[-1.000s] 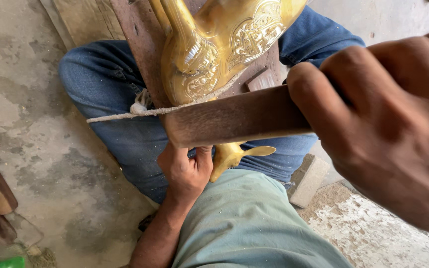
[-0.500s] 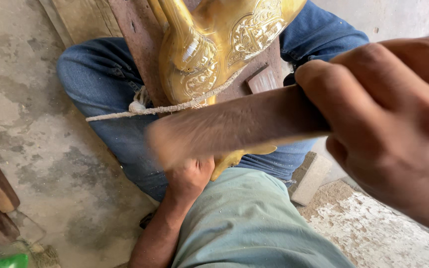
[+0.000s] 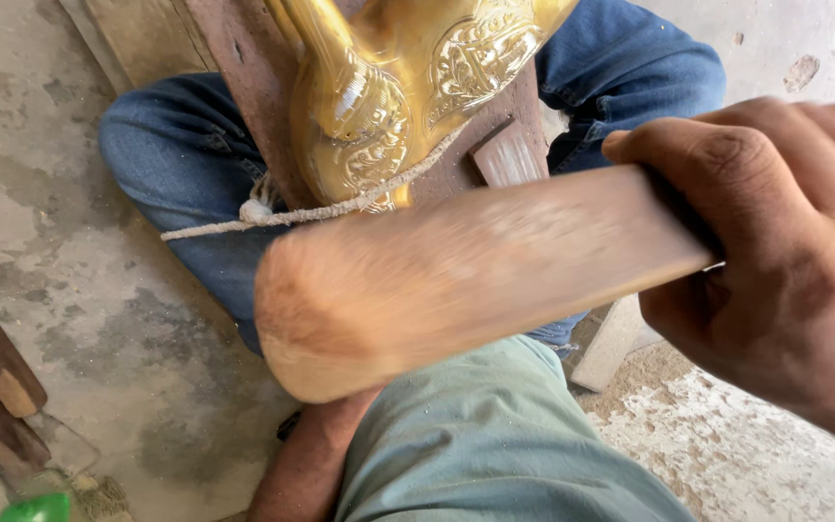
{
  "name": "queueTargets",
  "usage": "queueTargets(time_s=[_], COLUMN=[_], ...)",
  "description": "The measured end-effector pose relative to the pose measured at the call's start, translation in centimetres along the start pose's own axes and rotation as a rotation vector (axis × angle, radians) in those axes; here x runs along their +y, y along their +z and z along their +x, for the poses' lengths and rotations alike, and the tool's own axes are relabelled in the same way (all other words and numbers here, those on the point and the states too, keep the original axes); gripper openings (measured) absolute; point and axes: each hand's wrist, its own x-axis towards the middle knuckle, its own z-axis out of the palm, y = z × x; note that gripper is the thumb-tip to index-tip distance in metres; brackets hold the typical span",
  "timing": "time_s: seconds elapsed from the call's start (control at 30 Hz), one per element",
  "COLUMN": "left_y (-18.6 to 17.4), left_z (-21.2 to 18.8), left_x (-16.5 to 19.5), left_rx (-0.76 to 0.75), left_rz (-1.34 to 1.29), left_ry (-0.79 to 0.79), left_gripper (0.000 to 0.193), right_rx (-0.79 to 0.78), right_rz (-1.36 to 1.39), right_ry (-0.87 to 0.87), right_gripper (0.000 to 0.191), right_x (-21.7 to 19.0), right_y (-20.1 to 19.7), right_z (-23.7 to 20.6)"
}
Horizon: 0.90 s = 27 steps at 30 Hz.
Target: The person sits on the floor with a brass deer statue resting on a wooden board on their lap and decorates its surface by hammering a small chisel with a wooden mallet, working pattern details into the metal and repositioning the chisel between strikes.
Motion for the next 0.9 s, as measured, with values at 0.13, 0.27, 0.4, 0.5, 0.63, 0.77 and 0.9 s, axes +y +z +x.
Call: queueTargets(time_s=[0.13, 0.27, 0.4, 0.5, 0.63, 0.77, 0.9], left_y=[0.6, -0.9, -3.9, -5.0, -4.7, -3.3, -2.1], left_z=[1.9, 2.0, 2.8, 3.4, 4.2, 4.8, 4.3], left_x=[-0.6, 1.0, 2.4, 3.7, 4.9, 5.4, 6.7], left_rx=[0.124, 0.284, 0.461, 0.419, 0.345, 0.277, 0.273], left_rz=[0.505, 0.112, 0.071, 0.245, 0.506, 0.531, 0.759], left_ry=[0.135, -0.011, -0.106, -0.14, -0.124, -0.098, -0.098], left_gripper=[0.026, 0.022, 0.028, 0.027, 0.032, 0.033, 0.023], right_rx=[-0.011, 0.085, 0.171, 0.157, 0.231, 0.409, 0.339], right_rz=[-0.313, 0.004, 0.447, 0.788, 1.144, 1.433, 1.386], right_ry=[-0.036, 0.264, 0.701, 0.961, 1.049, 1.007, 1.012], right_gripper=[0.036, 0.045, 0.038, 0.044, 0.034, 0.036, 0.032], right_x=[0.5, 2.3, 4.5, 5.9, 6.6, 7.6, 7.9], right_y=[0.8, 2.7, 9.2, 15.1, 21.0, 22.4, 20.6], right_z=[-2.1, -5.1, -7.7, -10.2, -13.3, -15.1, -17.0])
